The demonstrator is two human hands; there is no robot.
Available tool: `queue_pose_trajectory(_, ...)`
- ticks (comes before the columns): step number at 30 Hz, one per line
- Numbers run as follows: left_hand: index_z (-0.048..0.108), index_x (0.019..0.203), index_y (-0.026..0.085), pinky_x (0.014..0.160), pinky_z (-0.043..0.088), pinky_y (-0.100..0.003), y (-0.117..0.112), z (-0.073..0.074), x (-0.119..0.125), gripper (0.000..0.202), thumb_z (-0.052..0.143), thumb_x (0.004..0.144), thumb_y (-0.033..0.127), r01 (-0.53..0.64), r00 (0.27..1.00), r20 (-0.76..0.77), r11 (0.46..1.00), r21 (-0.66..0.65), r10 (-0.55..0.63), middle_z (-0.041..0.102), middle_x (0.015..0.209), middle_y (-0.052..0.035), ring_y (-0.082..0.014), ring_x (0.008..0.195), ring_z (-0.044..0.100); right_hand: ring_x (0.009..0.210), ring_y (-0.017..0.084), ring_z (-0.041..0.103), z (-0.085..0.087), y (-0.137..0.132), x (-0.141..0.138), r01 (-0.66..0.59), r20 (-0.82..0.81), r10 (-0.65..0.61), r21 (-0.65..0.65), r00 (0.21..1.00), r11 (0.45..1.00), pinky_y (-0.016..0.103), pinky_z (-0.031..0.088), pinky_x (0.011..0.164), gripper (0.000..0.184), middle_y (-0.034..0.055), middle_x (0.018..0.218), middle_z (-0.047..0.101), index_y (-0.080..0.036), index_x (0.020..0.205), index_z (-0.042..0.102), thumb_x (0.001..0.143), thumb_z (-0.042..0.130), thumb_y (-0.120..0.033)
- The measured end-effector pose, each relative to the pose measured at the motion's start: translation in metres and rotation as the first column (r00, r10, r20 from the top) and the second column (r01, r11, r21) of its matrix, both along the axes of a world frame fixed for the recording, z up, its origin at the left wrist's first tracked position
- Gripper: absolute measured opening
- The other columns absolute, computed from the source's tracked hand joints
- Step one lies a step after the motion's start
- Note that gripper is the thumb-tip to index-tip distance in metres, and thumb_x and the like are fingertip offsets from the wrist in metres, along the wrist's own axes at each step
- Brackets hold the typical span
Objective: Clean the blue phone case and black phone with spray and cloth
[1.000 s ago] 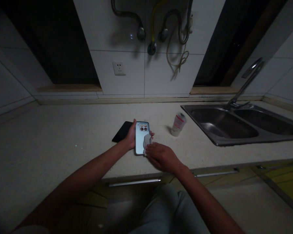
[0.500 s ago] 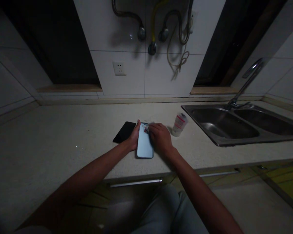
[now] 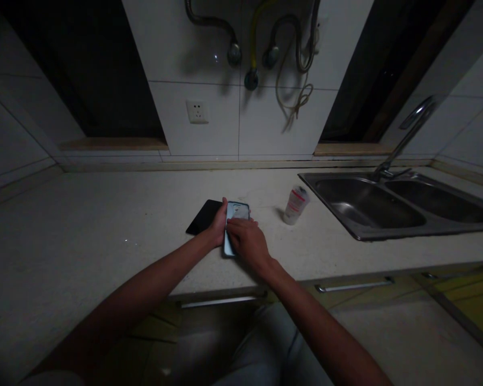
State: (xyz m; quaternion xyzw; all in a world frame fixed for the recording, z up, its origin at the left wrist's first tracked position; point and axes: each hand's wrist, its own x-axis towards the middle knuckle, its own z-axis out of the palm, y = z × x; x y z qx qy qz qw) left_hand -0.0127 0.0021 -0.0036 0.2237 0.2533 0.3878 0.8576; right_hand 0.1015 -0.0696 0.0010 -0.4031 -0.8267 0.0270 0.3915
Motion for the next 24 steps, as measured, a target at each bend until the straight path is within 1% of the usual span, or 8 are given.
queue_pose_trajectory(3,0.068,0.091,0.010,0.070,0.056,-0.040,0.000,0.001,-0.002,0.083,0.025,0.088,0.081,0.031,0.999,-0.009,0.999,-0.039,-0.031,0.073,0.078,-0.0176,-0.0292,0.075,0.072,0.106,0.024,0.071,-0.008,-0.019,0.009,-0.109,0.101,0.103,0.055,0.990,0.992,0.045,0.049,0.099,0.025,0.0075,0.112,0.076,-0.025,0.105,0.075,0.090,0.059,-0.012)
queue_pose_trajectory(6,0.067,0.092,0.010,0.070,0.057,-0.042,-0.001,0.003,-0.005,0.087,0.021,0.086,0.083,0.054,0.998,-0.029,0.998,-0.021,-0.055,0.073,0.082,-0.0194,-0.0305,0.076,0.072,0.105,0.021,0.071,-0.015,-0.034,0.021,-0.212,0.156,0.198,0.081,0.968,0.974,0.043,0.048,0.100,0.025,0.0067,0.113,0.076,-0.024,0.109,0.072,0.091,0.058,-0.013)
queue_pose_trajectory(9,0.067,0.092,0.011,0.070,0.057,-0.043,-0.003,0.004,-0.006,0.087,0.022,0.084,0.085,0.091,0.995,-0.044,0.996,0.006,-0.091,0.073,0.083,-0.0190,-0.0302,0.072,0.071,0.103,0.019,0.071,-0.018,-0.040,0.035,-0.237,0.160,0.221,0.089,0.962,0.967,0.043,0.046,0.102,0.024,0.0056,0.113,0.076,-0.024,0.110,0.070,0.094,0.056,-0.014)
queue_pose_trajectory(11,0.068,0.090,0.010,0.071,0.056,-0.042,-0.003,0.004,-0.005,0.086,0.024,0.085,0.083,0.084,0.996,-0.043,0.996,0.034,-0.083,0.073,0.082,-0.0182,-0.0291,0.071,0.071,0.101,0.019,0.071,-0.018,-0.038,0.044,-0.185,0.151,0.168,0.107,0.974,0.977,0.046,0.045,0.102,0.024,0.0058,0.110,0.077,-0.024,0.109,0.070,0.094,0.054,-0.013)
queue_pose_trajectory(14,0.068,0.090,0.010,0.071,0.055,-0.038,-0.001,0.004,-0.002,0.081,0.025,0.089,0.079,0.039,0.997,-0.064,0.999,0.037,-0.037,0.071,0.077,-0.0158,-0.0265,0.069,0.069,0.103,0.023,0.069,-0.016,-0.029,0.052,-0.078,0.137,0.058,0.151,0.989,0.985,0.045,0.049,0.093,0.023,0.0102,0.113,0.075,-0.022,0.108,0.072,0.093,0.056,-0.014)
queue_pose_trajectory(18,0.068,0.098,0.012,0.072,0.054,-0.036,0.000,0.003,0.000,0.072,0.028,0.094,0.071,0.079,0.996,-0.034,0.997,0.024,-0.078,0.072,0.080,-0.0135,-0.0242,0.070,0.069,0.098,0.028,0.064,-0.006,-0.008,0.052,0.091,0.140,-0.116,0.174,0.983,0.981,0.043,0.050,0.080,0.020,0.0157,0.109,0.071,-0.019,0.103,0.075,0.091,0.060,-0.017)
queue_pose_trajectory(21,0.068,0.099,0.014,0.072,0.054,-0.035,-0.002,0.004,0.000,0.067,0.031,0.094,0.069,0.131,0.991,-0.022,0.990,0.045,-0.130,0.073,0.080,-0.0119,-0.0230,0.070,0.069,0.085,0.025,0.062,0.002,0.014,0.048,0.217,0.070,-0.225,0.109,0.972,0.970,0.038,0.049,0.072,0.021,0.0131,0.096,0.069,-0.020,0.101,0.077,0.092,0.058,-0.018)
queue_pose_trajectory(24,0.068,0.094,0.015,0.070,0.054,-0.033,-0.003,0.004,0.000,0.065,0.034,0.093,0.071,0.149,0.987,-0.059,0.988,0.042,-0.147,0.072,0.075,-0.0097,-0.0221,0.068,0.069,0.081,0.024,0.062,0.008,0.034,0.038,0.282,-0.085,-0.280,0.008,0.956,0.959,0.036,0.049,0.070,0.024,0.0118,0.094,0.067,-0.020,0.099,0.077,0.093,0.053,-0.019)
